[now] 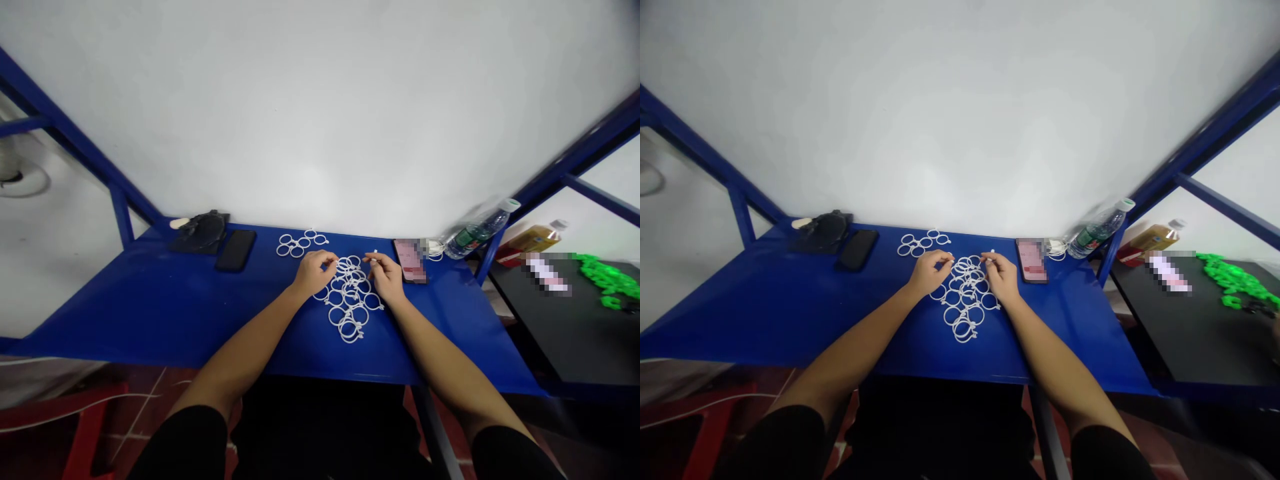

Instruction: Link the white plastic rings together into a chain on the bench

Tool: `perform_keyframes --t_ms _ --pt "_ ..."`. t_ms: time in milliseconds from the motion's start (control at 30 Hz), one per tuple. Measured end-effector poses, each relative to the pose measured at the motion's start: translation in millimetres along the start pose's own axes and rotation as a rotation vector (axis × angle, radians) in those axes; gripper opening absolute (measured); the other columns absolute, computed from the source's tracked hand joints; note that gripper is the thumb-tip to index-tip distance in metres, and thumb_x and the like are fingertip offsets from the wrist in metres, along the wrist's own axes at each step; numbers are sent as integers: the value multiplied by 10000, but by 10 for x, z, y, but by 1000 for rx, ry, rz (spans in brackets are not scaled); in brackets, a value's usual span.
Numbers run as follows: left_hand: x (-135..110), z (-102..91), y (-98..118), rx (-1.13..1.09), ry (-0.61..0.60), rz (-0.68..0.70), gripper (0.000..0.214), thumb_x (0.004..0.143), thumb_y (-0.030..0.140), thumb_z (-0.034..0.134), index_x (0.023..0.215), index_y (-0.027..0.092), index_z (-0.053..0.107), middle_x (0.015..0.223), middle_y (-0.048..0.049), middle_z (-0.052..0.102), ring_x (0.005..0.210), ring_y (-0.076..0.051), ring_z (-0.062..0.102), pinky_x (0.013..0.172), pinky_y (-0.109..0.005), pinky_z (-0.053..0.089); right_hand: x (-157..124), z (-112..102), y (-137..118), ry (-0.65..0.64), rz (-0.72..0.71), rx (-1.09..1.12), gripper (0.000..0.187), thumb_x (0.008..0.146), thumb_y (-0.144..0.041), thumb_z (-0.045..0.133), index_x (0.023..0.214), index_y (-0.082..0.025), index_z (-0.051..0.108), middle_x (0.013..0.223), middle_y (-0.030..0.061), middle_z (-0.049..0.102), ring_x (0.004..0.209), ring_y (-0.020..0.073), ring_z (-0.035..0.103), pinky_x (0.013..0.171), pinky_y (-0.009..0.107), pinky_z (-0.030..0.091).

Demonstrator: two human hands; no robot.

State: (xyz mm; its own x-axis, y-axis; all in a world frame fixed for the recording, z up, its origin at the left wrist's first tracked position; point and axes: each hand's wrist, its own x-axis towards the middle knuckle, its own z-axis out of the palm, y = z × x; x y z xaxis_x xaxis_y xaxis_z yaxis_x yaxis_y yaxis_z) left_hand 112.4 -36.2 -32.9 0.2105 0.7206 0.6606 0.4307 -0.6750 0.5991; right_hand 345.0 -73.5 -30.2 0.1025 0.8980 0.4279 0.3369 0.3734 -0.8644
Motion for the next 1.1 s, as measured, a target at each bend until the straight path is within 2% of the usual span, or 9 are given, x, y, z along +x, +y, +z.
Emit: perform_keyframes --t_ms 200,400,633,800,967,1100 --pt "-1 -19 0 1 -15 -33 95 854 136 629 865 201 699 779 -1 737 688 -145 672 753 -311 539 8 -21 -17 -29 -93 -58 261 966 -268 513 1021 -214 762 966 45 752 537 122 623 552 288 522" --pt "13 -16 9 24 -27 -1 126 782 95 615 797 208 667 733 14 703 667 -142 639 750 -310 516 36 -56 -37 -48 -200 -131 321 919 -174 471 933 -223 788 840 40 708 760 194 682 750 357 575" --pt "38 -45 13 36 -57 -3 176 726 51 575 744 211 646 735 8 692 674 -148 631 725 -303 515 48 -41 -4 -111 -210 -163 342 917 -172 456 932 -227 794 811 39 681 769 204 665 750 361 564" --pt "45 -45 3 -13 -71 18 225 747 15 545 719 203 664 784 -11 710 760 -163 675 769 -315 536 58 -56 -8 -150 -234 -197 347 891 -145 446 890 -221 785 801 32 680 757 199 658 740 346 547" --pt "30 -14 -32 4 -114 26 319 771 -9 516 798 204 752 880 -31 720 871 -181 682 866 -352 553 56 -67 25 -187 -267 -228 367 875 -108 429 907 -225 776 760 15 689 696 180 656 705 324 543" --pt "14 0 -40 25 -152 54 407 784 -15 513 962 213 798 973 -46 716 959 -193 668 919 -364 560 24 -42 35 -221 -283 -234 373 906 -117 435 1057 -235 755 867 23 739 789 189 707 778 341 579"
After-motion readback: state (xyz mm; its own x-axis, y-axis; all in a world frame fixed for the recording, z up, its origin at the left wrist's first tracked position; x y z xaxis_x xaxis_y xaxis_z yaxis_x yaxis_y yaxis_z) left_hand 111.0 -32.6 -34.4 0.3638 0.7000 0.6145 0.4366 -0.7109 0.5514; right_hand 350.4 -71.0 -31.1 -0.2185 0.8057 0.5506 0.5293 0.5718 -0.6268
